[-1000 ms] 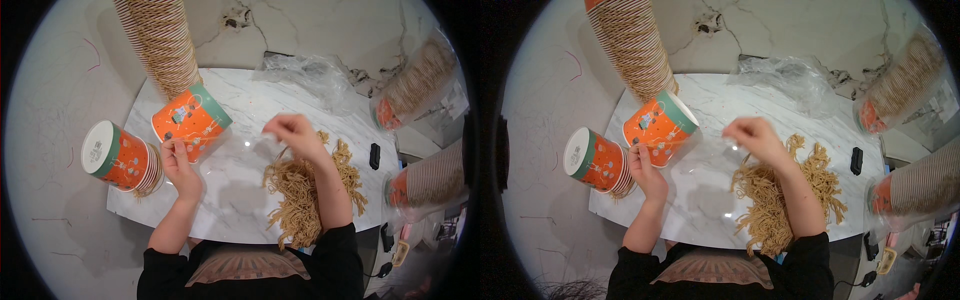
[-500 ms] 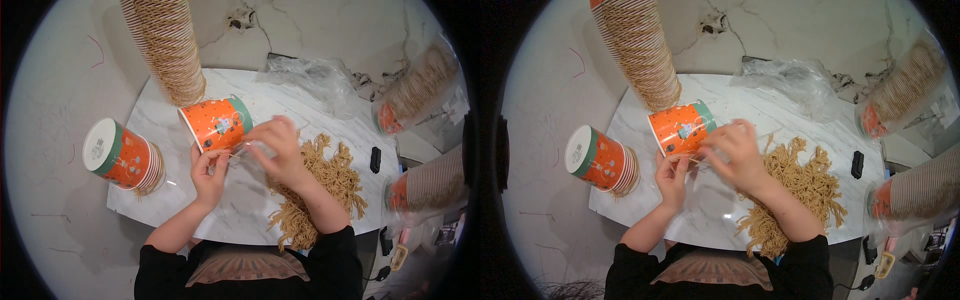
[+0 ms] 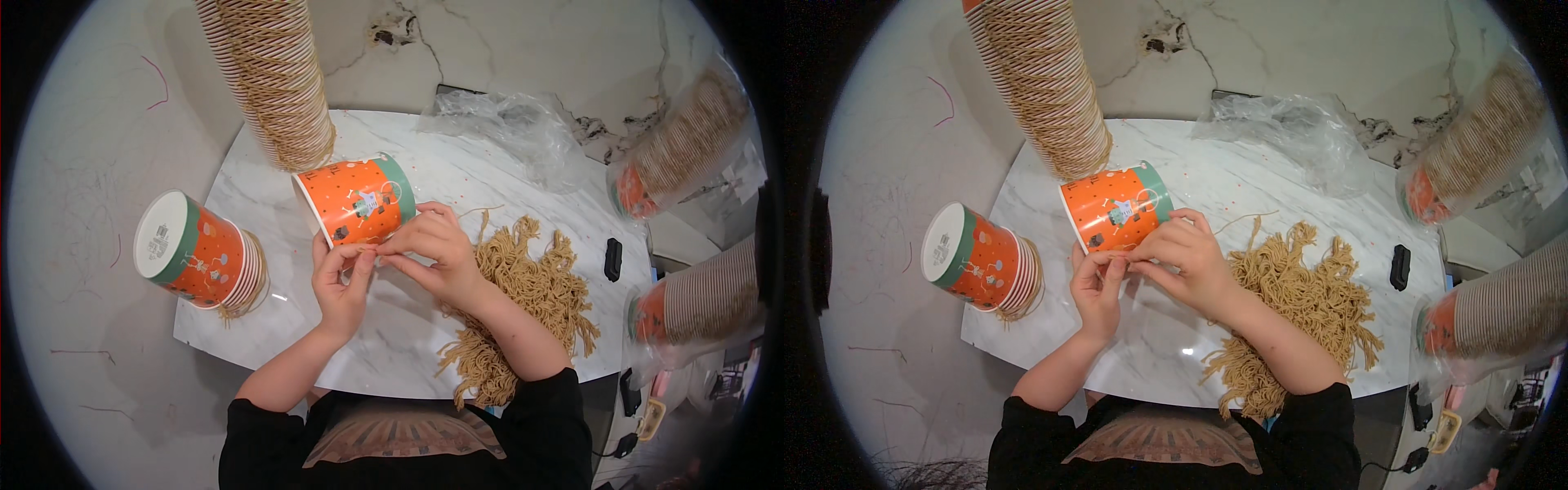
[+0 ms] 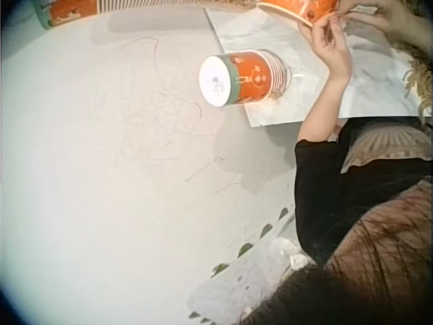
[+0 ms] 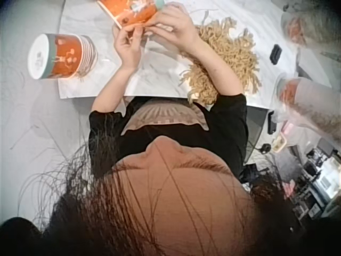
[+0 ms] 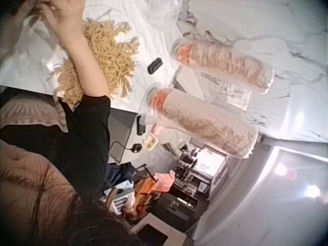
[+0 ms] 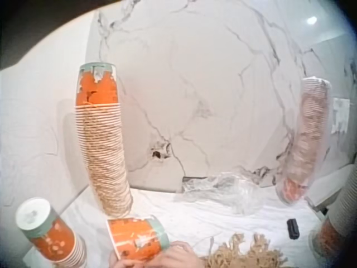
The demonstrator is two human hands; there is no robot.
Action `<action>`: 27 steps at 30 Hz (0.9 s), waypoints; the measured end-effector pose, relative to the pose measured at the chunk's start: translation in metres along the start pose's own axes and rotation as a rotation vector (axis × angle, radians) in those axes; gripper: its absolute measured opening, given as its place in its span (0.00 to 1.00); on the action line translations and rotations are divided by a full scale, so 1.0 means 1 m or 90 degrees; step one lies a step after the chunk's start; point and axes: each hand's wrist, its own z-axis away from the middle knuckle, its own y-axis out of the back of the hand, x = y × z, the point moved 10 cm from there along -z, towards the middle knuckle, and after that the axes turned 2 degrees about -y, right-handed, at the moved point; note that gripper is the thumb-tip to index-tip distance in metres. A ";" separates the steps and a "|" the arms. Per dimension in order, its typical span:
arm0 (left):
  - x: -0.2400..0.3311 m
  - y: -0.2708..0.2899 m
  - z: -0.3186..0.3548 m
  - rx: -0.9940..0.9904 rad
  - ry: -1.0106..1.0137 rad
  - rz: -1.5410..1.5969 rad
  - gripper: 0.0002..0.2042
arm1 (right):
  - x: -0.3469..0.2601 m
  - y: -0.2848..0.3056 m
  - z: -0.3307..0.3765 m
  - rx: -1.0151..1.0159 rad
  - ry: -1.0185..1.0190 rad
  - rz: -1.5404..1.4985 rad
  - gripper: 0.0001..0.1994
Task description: Attaching a thin string to a decorative paper cup by threading it through pre-punched holes.
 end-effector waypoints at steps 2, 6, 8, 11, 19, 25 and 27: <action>0.001 -0.003 0.001 -0.003 -0.001 0.019 0.04 | 0.001 -0.001 0.001 0.005 0.004 -0.038 0.08; 0.000 -0.006 0.002 -0.019 0.001 0.052 0.04 | 0.002 -0.003 0.003 -0.001 -0.001 -0.070 0.07; -0.003 -0.006 0.003 -0.022 0.001 0.050 0.04 | -0.001 -0.004 0.002 -0.009 0.008 -0.076 0.07; -0.004 -0.006 0.004 -0.032 -0.005 0.041 0.04 | 0.000 -0.005 0.003 0.003 0.019 -0.100 0.07; -0.007 -0.010 0.006 -0.050 0.022 0.044 0.05 | -0.004 -0.008 0.000 -0.042 0.014 -0.075 0.06; -0.002 -0.014 0.003 -0.054 0.028 0.047 0.08 | 0.012 0.001 0.005 0.070 -0.108 -0.385 0.05; -0.004 -0.015 0.005 -0.088 -0.006 0.070 0.11 | 0.029 0.007 0.007 0.149 -0.174 -0.583 0.04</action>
